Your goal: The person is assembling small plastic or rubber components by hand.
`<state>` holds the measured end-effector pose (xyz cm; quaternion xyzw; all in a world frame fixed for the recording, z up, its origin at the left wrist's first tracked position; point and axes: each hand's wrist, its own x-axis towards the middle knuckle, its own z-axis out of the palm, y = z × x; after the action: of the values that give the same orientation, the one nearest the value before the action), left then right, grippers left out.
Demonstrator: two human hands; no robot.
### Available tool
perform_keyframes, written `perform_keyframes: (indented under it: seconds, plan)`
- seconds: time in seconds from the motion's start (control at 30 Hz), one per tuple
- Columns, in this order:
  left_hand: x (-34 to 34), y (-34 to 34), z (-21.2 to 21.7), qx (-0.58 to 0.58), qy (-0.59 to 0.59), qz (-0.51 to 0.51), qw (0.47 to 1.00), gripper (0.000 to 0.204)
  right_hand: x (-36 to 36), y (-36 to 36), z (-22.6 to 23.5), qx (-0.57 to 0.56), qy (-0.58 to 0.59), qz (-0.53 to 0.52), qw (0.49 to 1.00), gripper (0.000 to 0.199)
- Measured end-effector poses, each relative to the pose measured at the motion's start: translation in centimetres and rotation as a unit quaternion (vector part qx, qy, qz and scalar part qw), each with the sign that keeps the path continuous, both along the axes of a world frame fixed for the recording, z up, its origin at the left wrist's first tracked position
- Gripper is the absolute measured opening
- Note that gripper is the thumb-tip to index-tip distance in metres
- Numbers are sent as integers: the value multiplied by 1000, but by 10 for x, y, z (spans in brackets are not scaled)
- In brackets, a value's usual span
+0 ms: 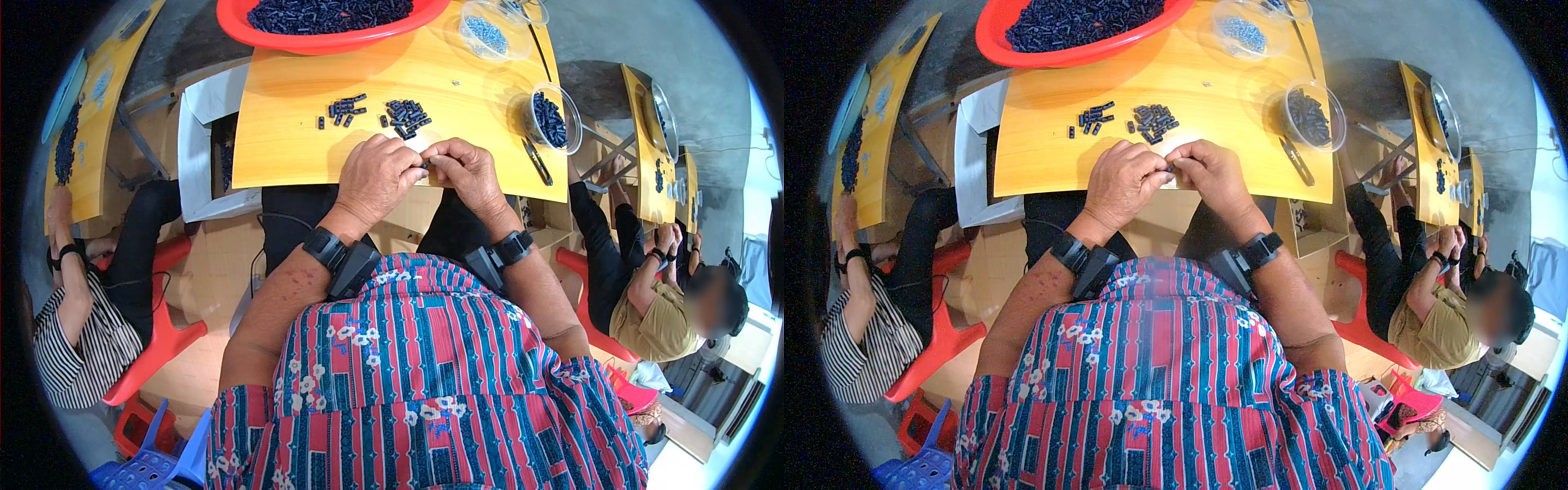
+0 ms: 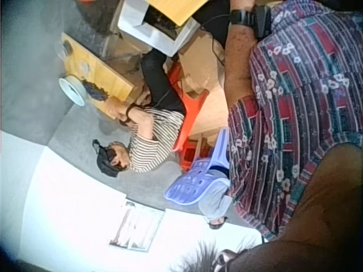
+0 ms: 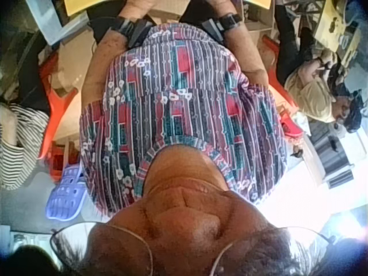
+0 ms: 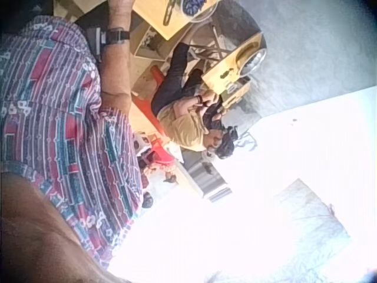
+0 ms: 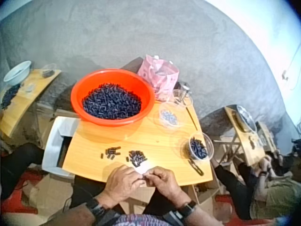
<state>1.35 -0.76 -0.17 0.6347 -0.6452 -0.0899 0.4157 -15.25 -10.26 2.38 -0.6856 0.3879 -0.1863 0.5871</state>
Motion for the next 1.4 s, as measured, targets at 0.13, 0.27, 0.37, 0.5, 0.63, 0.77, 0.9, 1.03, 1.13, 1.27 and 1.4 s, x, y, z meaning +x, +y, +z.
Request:
perform_keyframes:
  seconds: [0.13, 0.27, 0.37, 0.5, 0.63, 0.77, 0.9, 1.03, 1.13, 1.27, 1.4]
  plan:
    - [0, 0, 1, -3, -3, 1, 1000, 16, 0, -1, -3, 8, -11, 5, 1000, 13]
    - [0, -1, 1, -5, -3, 1, 1000, 16, -1, -2, -1, -9, -8, 12, 1000, 11]
    - [0, -1, 2, -6, -3, 3, 1000, 16, 1, 0, 1, -53, 3, 17, 998, 9]
    - [0, 0, 2, 4, -5, 4, 1000, 15, 2, -1, 8, -230, 48, 71, 969, 10]
    - [-1, -1, 0, 7, -5, 5, 1000, 13, 3, -3, 15, -365, 64, 125, 920, 13]
    - [-1, -1, -1, 3, 9, 10, 1000, 11, 3, 0, 14, -401, 88, 148, 900, 14]
    - [-2, -2, -1, 8, 25, 9, 1000, 11, 1, 3, 14, -426, 87, 153, 887, 13]
    - [-1, -1, 1, 8, 22, 10, 1000, 11, 1, 7, 16, -429, 87, 157, 885, 16]
    - [-1, -1, 2, 3, 28, 6, 1000, 10, 1, 8, 15, -467, 89, 168, 864, 19]
    - [-1, -1, 3, 6, 33, 6, 999, 10, 1, 9, 14, -506, 82, 178, 840, 21]
    - [-1, -1, 2, -1, 35, 4, 999, 10, -1, 5, 17, -538, 110, 220, 806, 28]
